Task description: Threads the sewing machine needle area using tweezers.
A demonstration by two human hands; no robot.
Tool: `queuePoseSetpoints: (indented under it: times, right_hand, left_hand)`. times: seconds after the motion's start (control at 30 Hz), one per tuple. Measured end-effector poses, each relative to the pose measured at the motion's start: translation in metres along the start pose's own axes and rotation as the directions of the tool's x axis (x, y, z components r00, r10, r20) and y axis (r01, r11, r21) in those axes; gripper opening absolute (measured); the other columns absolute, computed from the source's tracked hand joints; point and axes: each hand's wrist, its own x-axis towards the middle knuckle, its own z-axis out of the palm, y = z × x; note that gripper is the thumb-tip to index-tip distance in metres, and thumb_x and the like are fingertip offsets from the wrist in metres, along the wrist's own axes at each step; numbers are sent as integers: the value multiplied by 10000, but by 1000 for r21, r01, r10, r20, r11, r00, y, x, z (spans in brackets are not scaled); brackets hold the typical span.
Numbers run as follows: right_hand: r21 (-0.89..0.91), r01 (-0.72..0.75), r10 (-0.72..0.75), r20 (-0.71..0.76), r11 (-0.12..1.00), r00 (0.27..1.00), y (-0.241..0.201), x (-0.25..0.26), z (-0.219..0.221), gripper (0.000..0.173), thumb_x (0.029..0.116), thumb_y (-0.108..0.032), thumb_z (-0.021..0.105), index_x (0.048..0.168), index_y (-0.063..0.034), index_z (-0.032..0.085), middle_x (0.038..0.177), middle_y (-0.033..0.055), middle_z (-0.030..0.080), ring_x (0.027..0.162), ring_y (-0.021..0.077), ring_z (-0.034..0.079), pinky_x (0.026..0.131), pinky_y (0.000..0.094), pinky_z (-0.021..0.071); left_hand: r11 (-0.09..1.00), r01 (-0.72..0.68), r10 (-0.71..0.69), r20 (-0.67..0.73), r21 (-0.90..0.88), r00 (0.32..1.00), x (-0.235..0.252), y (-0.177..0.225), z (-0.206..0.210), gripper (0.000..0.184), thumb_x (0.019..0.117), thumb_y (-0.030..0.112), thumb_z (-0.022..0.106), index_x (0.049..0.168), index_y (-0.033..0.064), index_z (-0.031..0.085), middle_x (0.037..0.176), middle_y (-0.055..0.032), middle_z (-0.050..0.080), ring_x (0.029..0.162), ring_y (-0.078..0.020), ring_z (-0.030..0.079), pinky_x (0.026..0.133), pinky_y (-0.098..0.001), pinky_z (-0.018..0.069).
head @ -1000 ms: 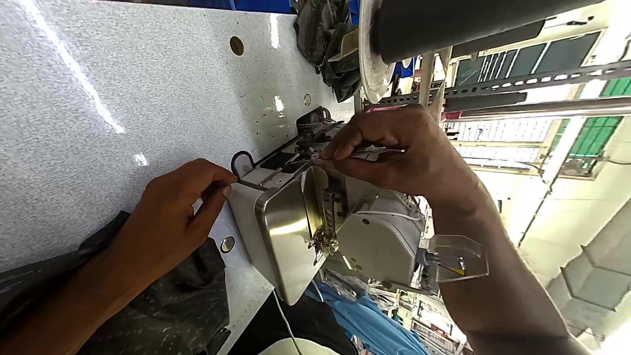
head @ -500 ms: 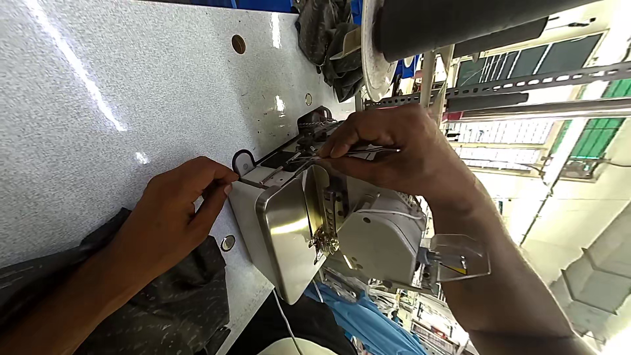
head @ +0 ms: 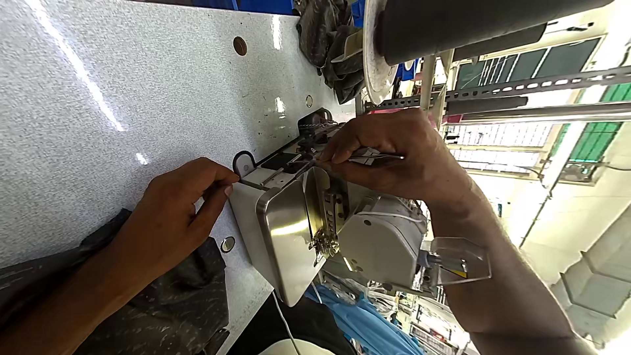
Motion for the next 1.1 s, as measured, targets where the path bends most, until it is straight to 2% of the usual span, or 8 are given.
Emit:
queuePoseSetpoints:
  times: [0.23, 0.43, 0.6, 0.8, 0.9, 1.0, 1.1]
  right_hand:
    - [20, -19, 20, -32, 1000, 999, 0, -2, -3, 42, 874, -73, 670, 866, -62, 710, 906, 17, 739, 835, 42, 701, 734, 188, 592]
    - [-7, -62, 62, -1, 998, 998, 1, -4, -5, 30, 897, -93, 691, 894, -88, 720, 925, -1, 741, 843, 28, 701, 724, 179, 593]
    - [-5, -80, 80, -29, 997, 996, 0, -4, -8, 26, 895, -86, 694, 900, -78, 719, 909, -1, 745, 810, 28, 705, 701, 185, 602]
    - [-47, -121, 115, -123, 992, 986, -9, -8, -18, 63, 914, -67, 740, 960, -48, 702, 951, 12, 753, 845, 45, 721, 761, 198, 622]
    - [-60, -149, 140, -132, 987, 981, -10, -11, -20, 79, 917, -76, 748, 984, -49, 716, 969, 11, 759, 869, 52, 731, 783, 204, 632]
    - [-92, -157, 142, -147, 983, 979, -13, -11, -22, 77, 932, -106, 739, 994, -66, 719, 963, -4, 757, 861, 40, 721, 759, 197, 621]
    - [-97, -150, 137, -129, 984, 982, -17, -9, -24, 61, 934, -81, 726, 992, -62, 723, 969, -7, 758, 874, 41, 726, 780, 199, 629]
  left_hand:
    - [1000, -3, 3, 5, 13, 1000, 0, 0, 0, 190, 988, 219, 555, 1080, 132, 697, 921, 87, 640, 769, 34, 598, 660, -124, 523]
    - [1000, -5, 5, 2, 14, 1000, 1, -1, 1, 187, 985, 217, 549, 1078, 136, 690, 923, 94, 636, 761, 41, 593, 654, -125, 522]
    - [1000, 7, -7, 3, -14, 1000, 0, -2, 2, 185, 992, 236, 539, 1078, 161, 684, 910, 113, 627, 755, 36, 600, 646, -141, 537]
    - [1000, 17, -17, -9, -13, 1000, -4, -10, 6, 209, 998, 284, 525, 1072, 182, 691, 905, 115, 646, 753, 23, 608, 644, -164, 535]
    - [1000, 26, -26, -6, -3, 1000, -4, -10, 6, 217, 994, 295, 519, 1061, 192, 697, 892, 120, 643, 743, 20, 603, 630, -165, 525]
    - [1000, 29, -29, -7, 0, 1000, -4, -10, 6, 226, 992, 304, 521, 1064, 190, 702, 894, 115, 648, 743, 19, 610, 632, -168, 536]
    - [999, 34, -34, -8, 3, 999, -5, -11, 6, 228, 996, 308, 521, 1065, 191, 703, 889, 115, 646, 736, 18, 606, 623, -167, 530]
